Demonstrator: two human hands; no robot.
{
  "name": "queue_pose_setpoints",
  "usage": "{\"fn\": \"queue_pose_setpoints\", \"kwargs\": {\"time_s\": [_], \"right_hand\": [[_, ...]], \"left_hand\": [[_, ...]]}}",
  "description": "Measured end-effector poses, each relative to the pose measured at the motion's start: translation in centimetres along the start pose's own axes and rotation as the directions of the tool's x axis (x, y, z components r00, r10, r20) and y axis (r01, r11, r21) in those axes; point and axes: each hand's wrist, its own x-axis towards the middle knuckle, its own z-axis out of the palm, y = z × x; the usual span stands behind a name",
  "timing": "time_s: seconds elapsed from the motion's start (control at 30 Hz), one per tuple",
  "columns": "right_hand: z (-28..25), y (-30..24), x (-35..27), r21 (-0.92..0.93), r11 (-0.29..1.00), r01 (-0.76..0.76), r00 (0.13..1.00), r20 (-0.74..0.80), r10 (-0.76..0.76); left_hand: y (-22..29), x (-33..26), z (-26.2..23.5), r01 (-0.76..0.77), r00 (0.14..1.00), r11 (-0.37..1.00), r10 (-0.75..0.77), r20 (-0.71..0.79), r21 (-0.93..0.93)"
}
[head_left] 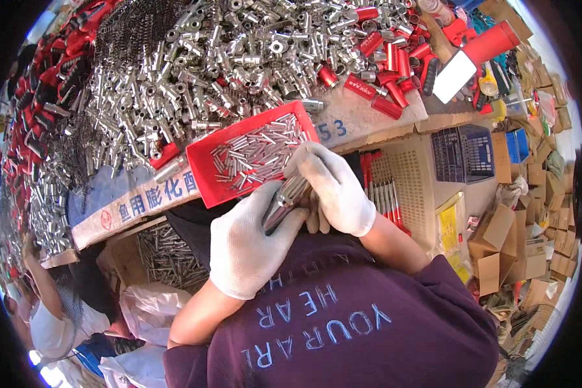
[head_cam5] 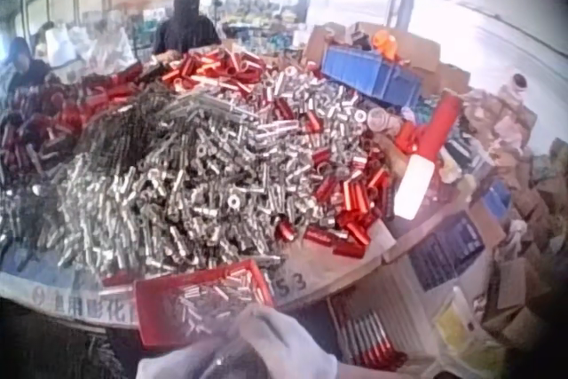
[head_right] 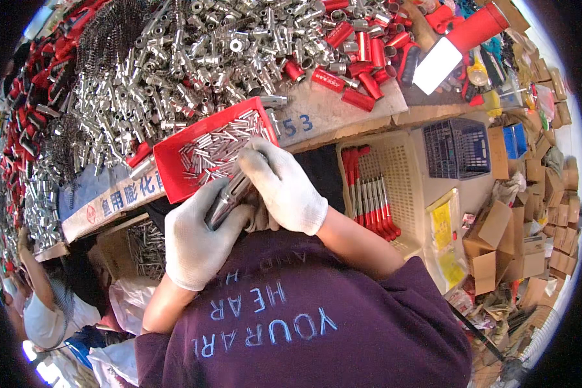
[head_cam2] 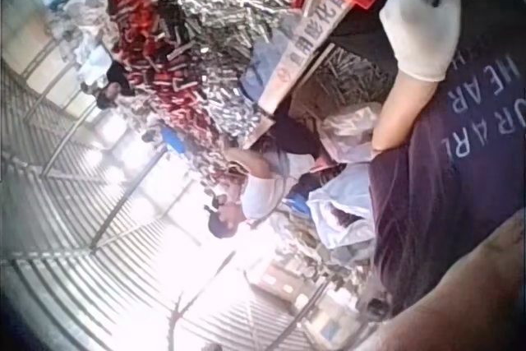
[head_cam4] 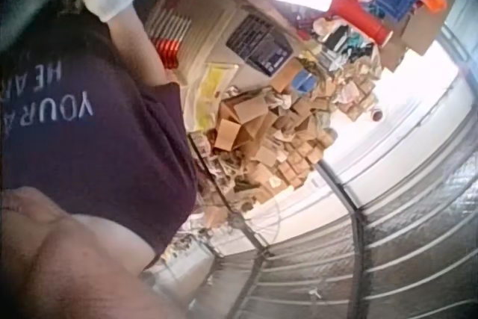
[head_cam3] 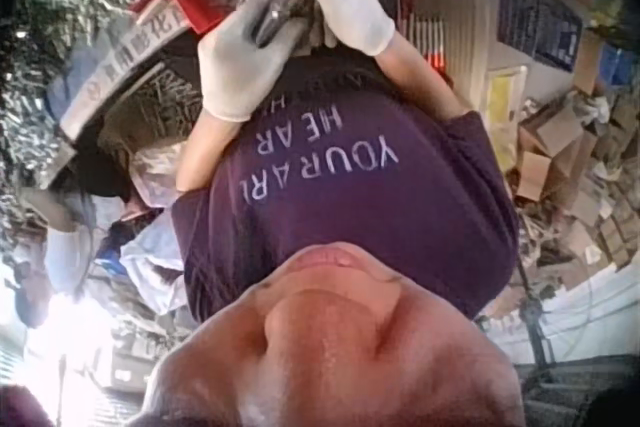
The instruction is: Assembling red-handled metal tools by inserting pins and tubes.
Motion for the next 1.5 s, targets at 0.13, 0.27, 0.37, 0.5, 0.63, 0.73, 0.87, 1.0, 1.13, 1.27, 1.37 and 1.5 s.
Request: {"fn": "queue_pose_setpoints", "kwargs": {"time_s": [0.13,0.27,0.37,0.5,0.63,0.73,0.87,1.0,1.13,1.27,1.37,1.5], "right_hand": [[-1.1,-1.7,-0.1,-0.007,1.000,-0.016,0.993,-0.116,0.015],[-2.3,-1.3,0.1,-0.012,1.000,0.018,0.991,-0.134,-0.019],[-3.5,-1.1,0.0,0.016,1.000,0.014,0.965,-0.262,-0.010],[-5.1,0.0,0.6,0.112,0.993,0.040,0.930,-0.368,0.004],[-5.0,0.5,0.8,0.142,0.989,0.028,0.928,-0.371,0.027],[-4.4,0.0,0.6,0.124,0.992,0.003,0.947,-0.320,0.037],[-4.3,0.1,0.8,0.121,0.992,0.027,0.962,-0.274,0.007],[-3.8,-0.3,0.9,0.094,0.995,0.036,0.970,-0.243,-0.012],[-4.1,0.1,1.1,0.082,0.995,0.060,0.973,-0.229,-0.040],[-4.8,0.2,1.5,0.118,0.988,0.099,0.980,-0.186,-0.076],[-4.7,0.4,1.7,0.066,0.993,0.099,0.980,-0.182,-0.085],[-2.7,0.1,0.9,-0.075,0.997,0.016,1.000,-0.005,-0.017]], "left_hand": [[-0.2,0.1,-1.1,-0.014,1.000,1.000,0.014,-0.003,-0.012],[0.2,0.8,-2.8,0.112,0.981,0.992,-0.100,0.169,-0.065],[-1.4,0.4,-4.0,0.245,0.947,0.954,-0.198,0.251,-0.170],[-1.9,0.5,-5.0,0.301,0.933,0.924,-0.232,0.276,-0.238],[-2.4,0.4,-5.5,0.250,0.952,0.934,-0.189,0.241,-0.254],[-2.1,0.6,-5.8,0.258,0.950,0.936,-0.200,0.239,-0.238],[-1.7,0.7,-5.8,0.257,0.952,0.952,-0.220,0.213,-0.166],[-2.7,0.6,-5.6,0.018,0.992,0.996,-0.007,0.123,-0.090],[-1.8,1.1,-6.2,0.352,0.909,0.900,-0.263,0.322,-0.257],[-3.1,0.9,-5.6,0.626,0.733,0.634,-0.280,0.620,-0.454],[-3.4,0.7,-4.7,0.636,0.728,0.644,-0.318,0.607,-0.426],[-3.3,1.1,-3.5,0.650,0.727,0.623,-0.344,0.594,-0.435]]}}
